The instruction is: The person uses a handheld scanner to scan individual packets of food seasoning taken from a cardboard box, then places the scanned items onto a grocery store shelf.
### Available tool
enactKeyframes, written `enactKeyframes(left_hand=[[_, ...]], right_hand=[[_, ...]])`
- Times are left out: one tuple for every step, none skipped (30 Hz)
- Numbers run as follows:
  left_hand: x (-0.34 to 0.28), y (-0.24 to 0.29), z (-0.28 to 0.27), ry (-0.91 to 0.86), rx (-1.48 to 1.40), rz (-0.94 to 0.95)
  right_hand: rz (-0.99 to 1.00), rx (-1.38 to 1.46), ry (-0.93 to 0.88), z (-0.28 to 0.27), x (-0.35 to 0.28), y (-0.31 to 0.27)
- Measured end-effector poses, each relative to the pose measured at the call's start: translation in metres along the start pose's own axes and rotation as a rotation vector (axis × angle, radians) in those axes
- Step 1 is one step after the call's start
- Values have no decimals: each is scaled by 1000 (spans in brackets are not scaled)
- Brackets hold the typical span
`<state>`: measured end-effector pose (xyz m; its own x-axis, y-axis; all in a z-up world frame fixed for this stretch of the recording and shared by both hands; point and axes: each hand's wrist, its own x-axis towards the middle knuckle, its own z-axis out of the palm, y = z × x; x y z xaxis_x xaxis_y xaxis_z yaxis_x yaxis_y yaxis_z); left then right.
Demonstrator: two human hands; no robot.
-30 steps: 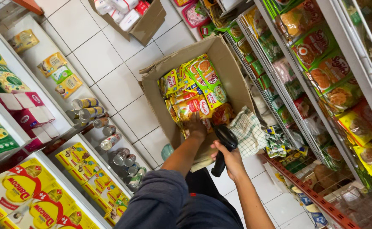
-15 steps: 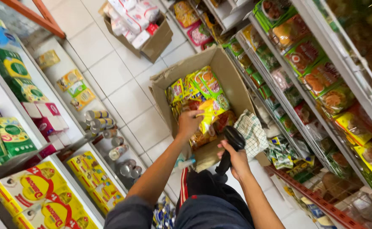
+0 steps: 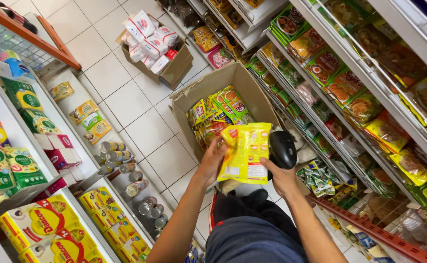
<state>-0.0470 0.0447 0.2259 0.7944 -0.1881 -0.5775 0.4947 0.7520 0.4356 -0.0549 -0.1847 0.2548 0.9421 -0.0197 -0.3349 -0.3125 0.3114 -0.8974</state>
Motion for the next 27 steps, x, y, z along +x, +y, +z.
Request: enactKeyframes(left_hand=[[-1,-3,-1,-46,40,-23],[-1,-8,-4,-91,80,-44],[0,-14,-9,-137,120,-66],[3,-22,-13,-45,206,-69],[6,-30,-16,47,292,-73],[9,-37,-18,137,380,-78],[11,-42,-20,109,422,-48],[13,-43,-22,80,464,-15],[15,-45,-24,51,507,18],[16,-48,-23,13,458,35],[17,-51,-22,-25,409,50],[16,-53,-20,-62,360,66],[13,-57,-16,-60,267,45],[10,-61,-12,-62,176,24],[7,-65,-6,-64,86,3],[5,-71,1,-56,114,-10],[2,-79,8,-48,141,-23],[-4,-88,12,-33,168,-42],[-10,-93,14,-44,191,-52],[-15,-96,15,-54,215,-62],[-17,-97,17,-65,239,-73],[-21,-98,18,-81,252,-24],[-25,-97,18,-97,264,24],[-27,-94,18,-112,276,78],[-27,-91,18,-92,273,91],[-28,-87,17,-66,267,108],[-30,-83,15,-40,262,125]], right_hand=[[20,-50,-15,-5,0,-1],[39,-99,-30,-11,0,-3],[58,-148,-46,-15,0,-4],[60,-203,-54,-19,-2,-6],[62,-257,-62,-25,-3,-8],[61,-310,-68,-30,-5,-10],[57,-333,-63,-35,-8,-12],[50,-354,-58,-39,-9,-13],[44,-375,-54,-45,-9,-13],[58,-292,-43,-50,-10,-11],[73,-209,-32,-54,-10,-8],[89,-125,-22,-59,-11,-4],[122,-66,-23,-64,-12,-1],[150,-6,-22,-68,-14,2],[179,54,-21,-72,-16,5],[170,32,-27,-76,-14,6],[161,9,-34,-77,-12,8],[159,-12,-38,-79,-13,8],[149,-106,-49,-83,-14,6],[138,-200,-59,-86,-14,2],[127,-294,-70,-87,-15,-1],[94,-344,-98,-90,-16,-4],[60,-395,-126,-92,-17,-6],[24,-446,-158,-94,-16,-8],[-17,-551,-64,-94,-13,-7],[-57,-655,24,-91,-9,-5],[-97,-757,113,-91,-4,-3]])
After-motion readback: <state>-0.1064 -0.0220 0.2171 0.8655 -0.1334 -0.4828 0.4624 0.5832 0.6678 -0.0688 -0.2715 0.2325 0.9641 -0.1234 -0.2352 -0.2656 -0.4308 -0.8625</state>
